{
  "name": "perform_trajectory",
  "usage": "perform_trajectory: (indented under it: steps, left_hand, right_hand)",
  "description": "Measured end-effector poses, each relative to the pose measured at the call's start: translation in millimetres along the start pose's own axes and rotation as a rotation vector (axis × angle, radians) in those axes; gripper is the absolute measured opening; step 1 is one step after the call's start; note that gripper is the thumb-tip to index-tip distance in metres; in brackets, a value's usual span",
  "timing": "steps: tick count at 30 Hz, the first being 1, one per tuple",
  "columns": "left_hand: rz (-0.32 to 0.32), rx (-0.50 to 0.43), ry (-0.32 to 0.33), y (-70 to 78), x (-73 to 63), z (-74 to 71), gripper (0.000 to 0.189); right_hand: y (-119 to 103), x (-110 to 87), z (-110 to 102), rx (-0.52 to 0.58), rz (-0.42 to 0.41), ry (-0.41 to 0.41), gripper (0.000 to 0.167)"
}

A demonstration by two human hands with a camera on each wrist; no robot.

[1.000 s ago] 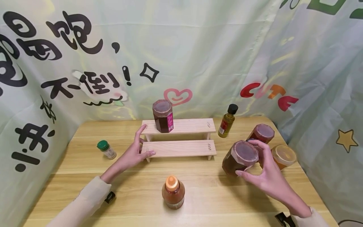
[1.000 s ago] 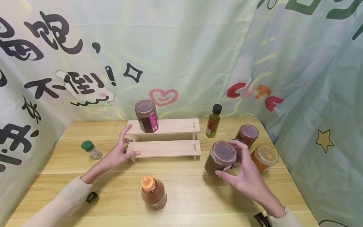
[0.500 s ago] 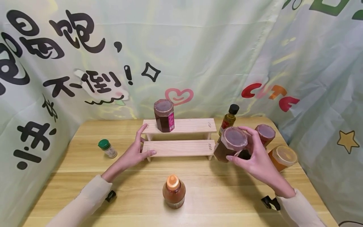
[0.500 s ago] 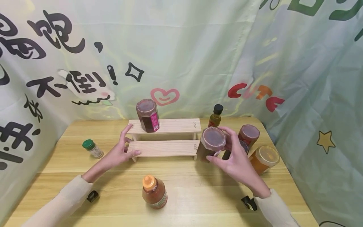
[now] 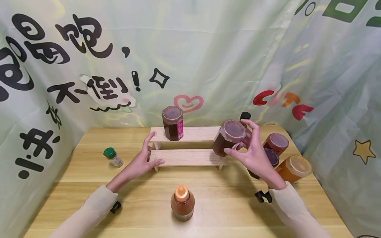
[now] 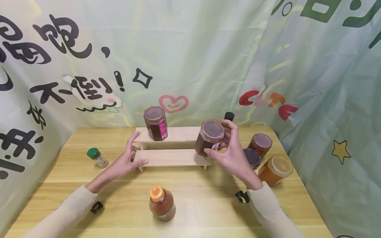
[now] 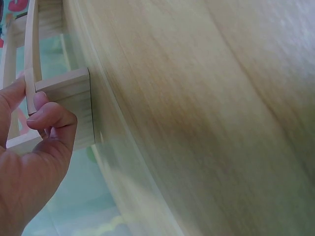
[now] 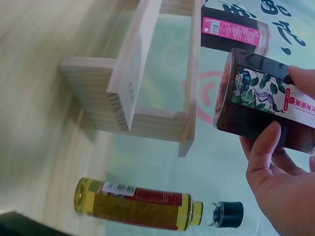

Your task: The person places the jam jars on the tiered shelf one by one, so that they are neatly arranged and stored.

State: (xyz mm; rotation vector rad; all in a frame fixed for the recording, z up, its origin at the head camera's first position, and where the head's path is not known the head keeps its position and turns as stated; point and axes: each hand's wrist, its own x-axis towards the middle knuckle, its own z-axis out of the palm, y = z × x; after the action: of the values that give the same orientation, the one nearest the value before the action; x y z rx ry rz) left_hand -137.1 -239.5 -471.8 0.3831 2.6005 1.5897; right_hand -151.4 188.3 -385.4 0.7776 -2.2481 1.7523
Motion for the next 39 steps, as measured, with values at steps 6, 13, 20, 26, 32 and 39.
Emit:
perform_trajectory:
  steps: [6,13,20,26,32,39]
  left_hand:
    - [0.02,0.011,0.003,-1.8,0.8,-1.4,0.115]
    - [0.027,0.024,0.001,0.1,0.7,-2.8,0.116]
    - [0.027,0.024,0.001,0.6,0.5,-2.5,0.116]
    - [0.033,0.024,0.005,1.1,0.7,-2.1,0.116]
    - [0.03,0.025,0.004,1.1,0.8,-2.0,0.116]
    - [0.028,0.037,0.007,2.6,0.2,-1.9,0.116]
  right_hand:
    - [7,18.0,8,0.035,-0.001,-0.043,0.101]
    - [15,36.0,19,0.103,0.04,-0.074,0.097]
    - [17,55.6,27,0.164,0.08,-0.085,0.096]
    - [21,72.1,30,0.155,0.085,-0.132,0.095]
    - [28,82.4,33,0.18,0.09,-0.176,0.097]
    - [35,85.6,37,0.238,0.092,-0.195,0.096]
